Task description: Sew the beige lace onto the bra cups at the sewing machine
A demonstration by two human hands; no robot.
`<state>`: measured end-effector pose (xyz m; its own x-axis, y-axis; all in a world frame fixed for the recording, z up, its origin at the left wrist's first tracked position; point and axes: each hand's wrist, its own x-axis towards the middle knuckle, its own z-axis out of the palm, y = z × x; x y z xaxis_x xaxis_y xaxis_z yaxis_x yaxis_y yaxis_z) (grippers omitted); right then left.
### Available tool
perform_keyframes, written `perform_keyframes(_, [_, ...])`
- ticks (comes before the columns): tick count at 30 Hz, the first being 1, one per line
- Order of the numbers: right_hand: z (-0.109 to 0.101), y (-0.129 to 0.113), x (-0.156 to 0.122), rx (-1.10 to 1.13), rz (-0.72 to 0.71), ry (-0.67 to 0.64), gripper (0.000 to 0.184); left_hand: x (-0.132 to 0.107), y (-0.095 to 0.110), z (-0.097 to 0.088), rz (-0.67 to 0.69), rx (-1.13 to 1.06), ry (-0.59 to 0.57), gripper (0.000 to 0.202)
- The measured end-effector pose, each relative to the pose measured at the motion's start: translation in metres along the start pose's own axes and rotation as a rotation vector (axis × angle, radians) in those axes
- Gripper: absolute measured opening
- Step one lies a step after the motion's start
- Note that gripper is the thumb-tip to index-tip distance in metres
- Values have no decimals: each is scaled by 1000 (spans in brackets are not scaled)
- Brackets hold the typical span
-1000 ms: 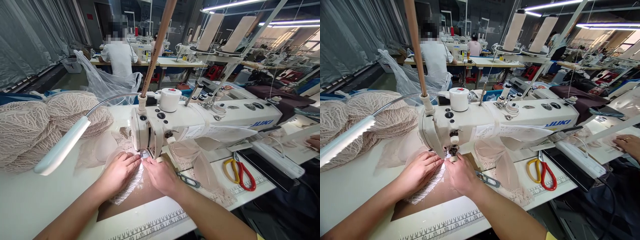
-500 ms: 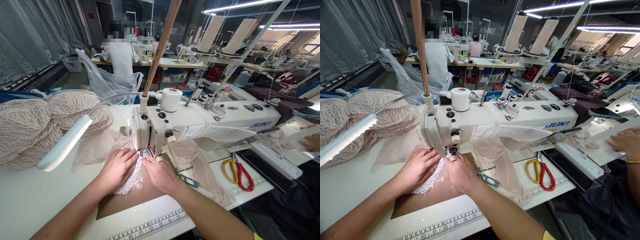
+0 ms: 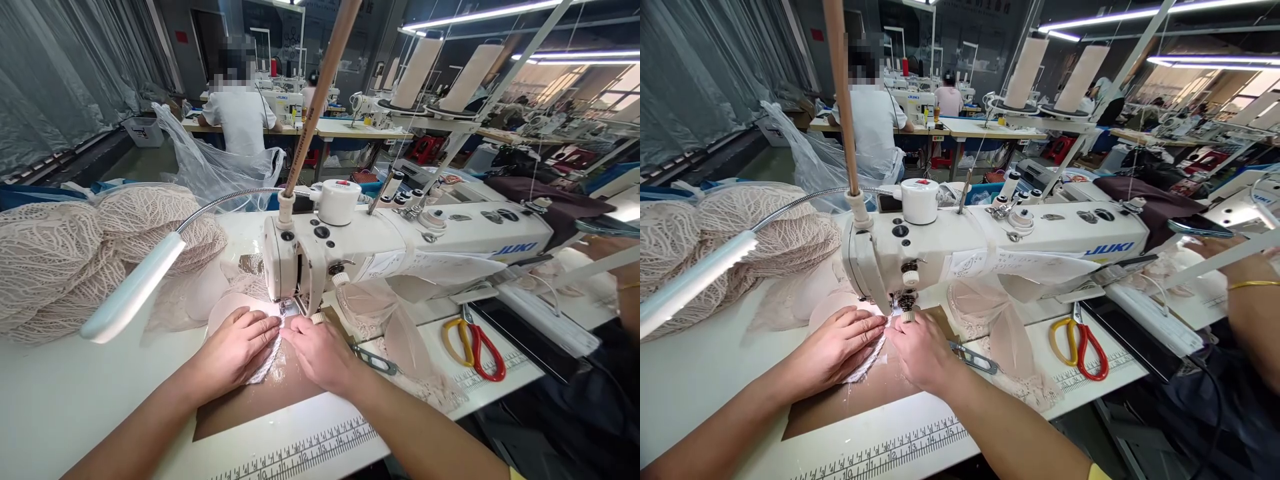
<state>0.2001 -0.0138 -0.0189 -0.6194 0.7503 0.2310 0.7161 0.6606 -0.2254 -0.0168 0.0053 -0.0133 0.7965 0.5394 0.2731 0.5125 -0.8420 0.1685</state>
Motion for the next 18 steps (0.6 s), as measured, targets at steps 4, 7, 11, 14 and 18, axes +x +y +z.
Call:
perform_keyframes(4, [0,-1,2,-14,38,-11,19,3,0,1,-30,16,-2,32])
perform_keyframes(7, [1,-3,5,-26,87,-13,21,5,1,0,-50,48,-25,33])
perform_keyframes(11, [3,-4,6,-47,132,-23,26,6,1,-1,-45,45,-41,34])
perform_keyframes(14, [4,-4,6,-63,144,-4,30,7,1,-2,-54,35,-41,32])
perform_keyframes(18, [3,-4,7,-81,151,6,32,9,0,-2,-86,27,-40,32])
